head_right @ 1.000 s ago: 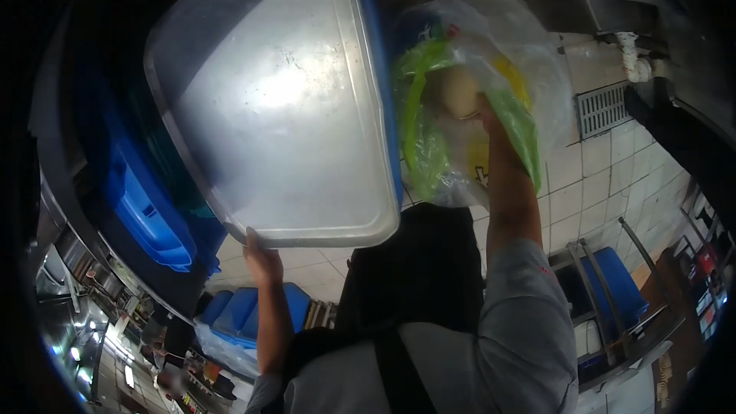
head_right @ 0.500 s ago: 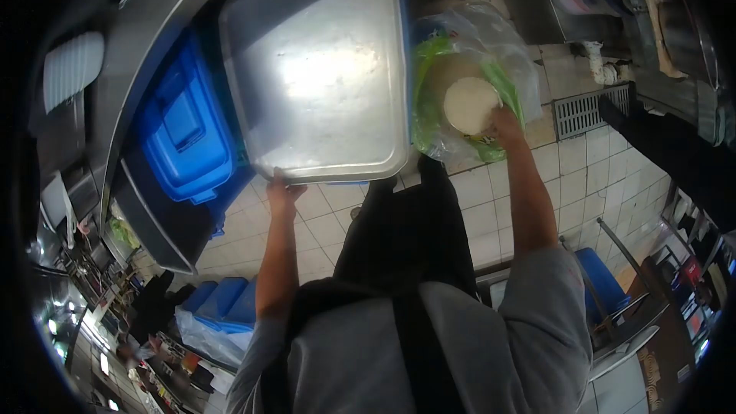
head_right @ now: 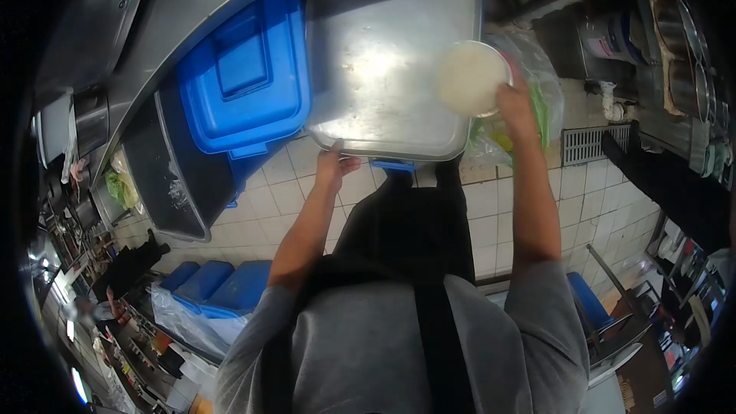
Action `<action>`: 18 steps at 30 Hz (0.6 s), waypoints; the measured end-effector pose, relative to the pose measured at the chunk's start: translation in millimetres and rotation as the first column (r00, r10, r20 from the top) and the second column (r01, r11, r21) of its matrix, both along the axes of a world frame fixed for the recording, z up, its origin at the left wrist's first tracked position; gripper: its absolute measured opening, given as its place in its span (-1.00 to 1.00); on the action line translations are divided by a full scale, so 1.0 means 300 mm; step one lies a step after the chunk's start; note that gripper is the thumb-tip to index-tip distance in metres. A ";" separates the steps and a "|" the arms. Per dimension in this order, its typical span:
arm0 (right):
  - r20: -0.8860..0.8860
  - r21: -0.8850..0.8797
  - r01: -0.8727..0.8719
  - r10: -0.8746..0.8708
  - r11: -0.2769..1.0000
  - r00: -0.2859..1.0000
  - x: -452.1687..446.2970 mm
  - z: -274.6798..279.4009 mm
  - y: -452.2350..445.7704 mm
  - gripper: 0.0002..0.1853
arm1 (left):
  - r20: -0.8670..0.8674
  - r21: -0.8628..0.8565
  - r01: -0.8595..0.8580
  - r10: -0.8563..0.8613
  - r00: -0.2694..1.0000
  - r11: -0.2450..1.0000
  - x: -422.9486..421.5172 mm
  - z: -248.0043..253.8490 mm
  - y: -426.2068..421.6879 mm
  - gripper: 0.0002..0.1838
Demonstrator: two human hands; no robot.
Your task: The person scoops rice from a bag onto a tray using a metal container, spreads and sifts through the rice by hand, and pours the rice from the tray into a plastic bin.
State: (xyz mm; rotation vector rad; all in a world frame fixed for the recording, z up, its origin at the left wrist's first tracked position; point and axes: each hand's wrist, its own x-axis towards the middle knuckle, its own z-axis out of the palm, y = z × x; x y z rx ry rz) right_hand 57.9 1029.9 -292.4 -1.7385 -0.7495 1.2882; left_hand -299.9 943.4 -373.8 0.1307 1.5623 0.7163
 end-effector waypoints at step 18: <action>0.788 0.613 -0.696 -0.347 0.374 0.508 -0.349 0.339 0.228 -0.38 | 0.114 -0.048 0.069 -0.063 0.991 0.996 -0.033 0.009 0.011 -0.70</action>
